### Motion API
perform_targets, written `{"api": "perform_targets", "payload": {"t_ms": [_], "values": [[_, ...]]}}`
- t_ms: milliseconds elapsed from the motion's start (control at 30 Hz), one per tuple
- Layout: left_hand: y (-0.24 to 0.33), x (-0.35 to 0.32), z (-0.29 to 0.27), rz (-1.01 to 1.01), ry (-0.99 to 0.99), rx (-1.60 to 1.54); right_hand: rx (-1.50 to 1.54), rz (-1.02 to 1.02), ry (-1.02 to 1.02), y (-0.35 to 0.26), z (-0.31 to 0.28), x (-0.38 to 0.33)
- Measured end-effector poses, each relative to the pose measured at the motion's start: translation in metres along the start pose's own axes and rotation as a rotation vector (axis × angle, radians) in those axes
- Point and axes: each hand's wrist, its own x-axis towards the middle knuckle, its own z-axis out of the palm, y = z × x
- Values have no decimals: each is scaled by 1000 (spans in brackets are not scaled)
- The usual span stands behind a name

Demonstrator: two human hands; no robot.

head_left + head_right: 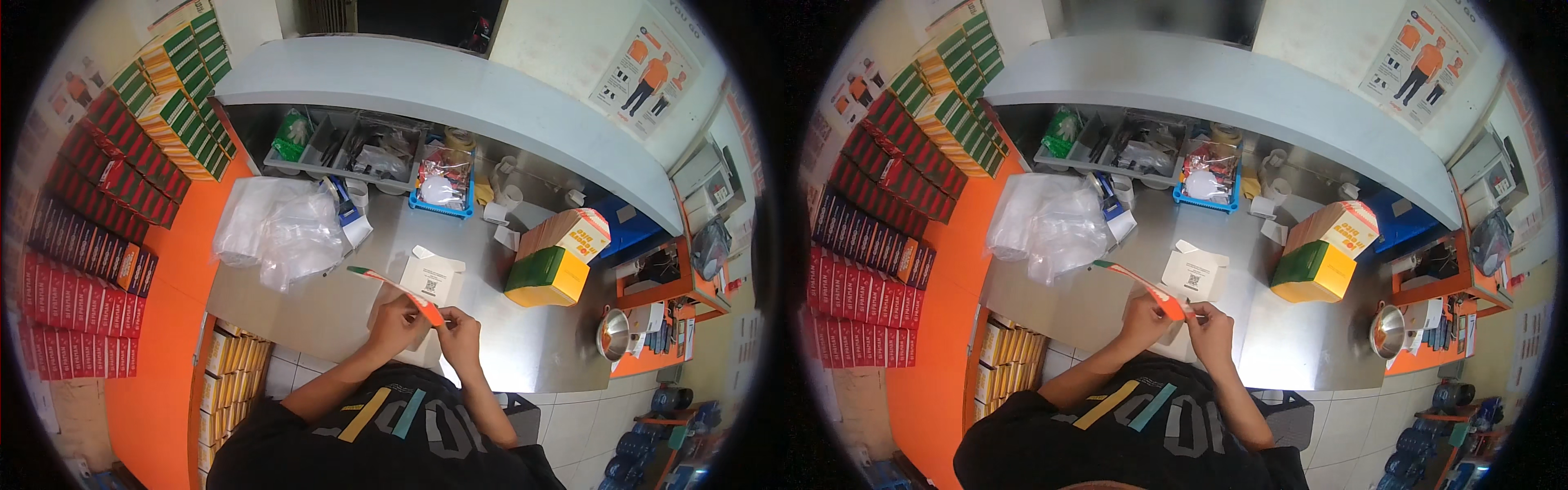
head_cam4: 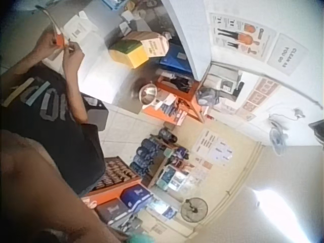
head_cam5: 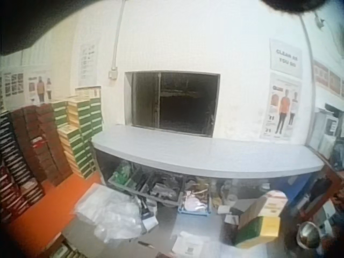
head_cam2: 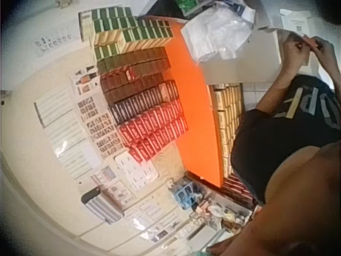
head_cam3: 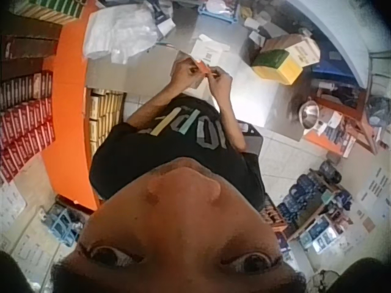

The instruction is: The person assembles cardboard boxes by hand by folding various pre-cut flaps and securing them together. The boxes are then stacked on a metal counter near several other identical flat box templates.

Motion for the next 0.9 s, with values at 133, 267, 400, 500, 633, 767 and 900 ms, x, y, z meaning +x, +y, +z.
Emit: {"api": "perform_targets", "payload": {"t_ms": [133, 267, 400, 500, 633, 767, 900], "values": [[-14, 1, 8, -34, 95, -104, 86, -53, 51, 9, 4, 1], [5, 3, -1, 159, 129, 358, -156, -108, 32, -12, -8, -1], [36, 21, -31, 252, 513, 331, -131, -138, -48, -10, -32, 4], [22, 35, -59, 88, 383, -62, -109, -198, -196, -12, -40, 4], [18, 33, -68, -168, -145, -293, -26, -484, 91, -15, -31, 11], [29, 29, -46, 54, 159, -125, 471, -119, 39, -16, -19, 9], [43, 20, -39, 466, 648, 587, 77, -352, 292, -32, -11, 6]]}}
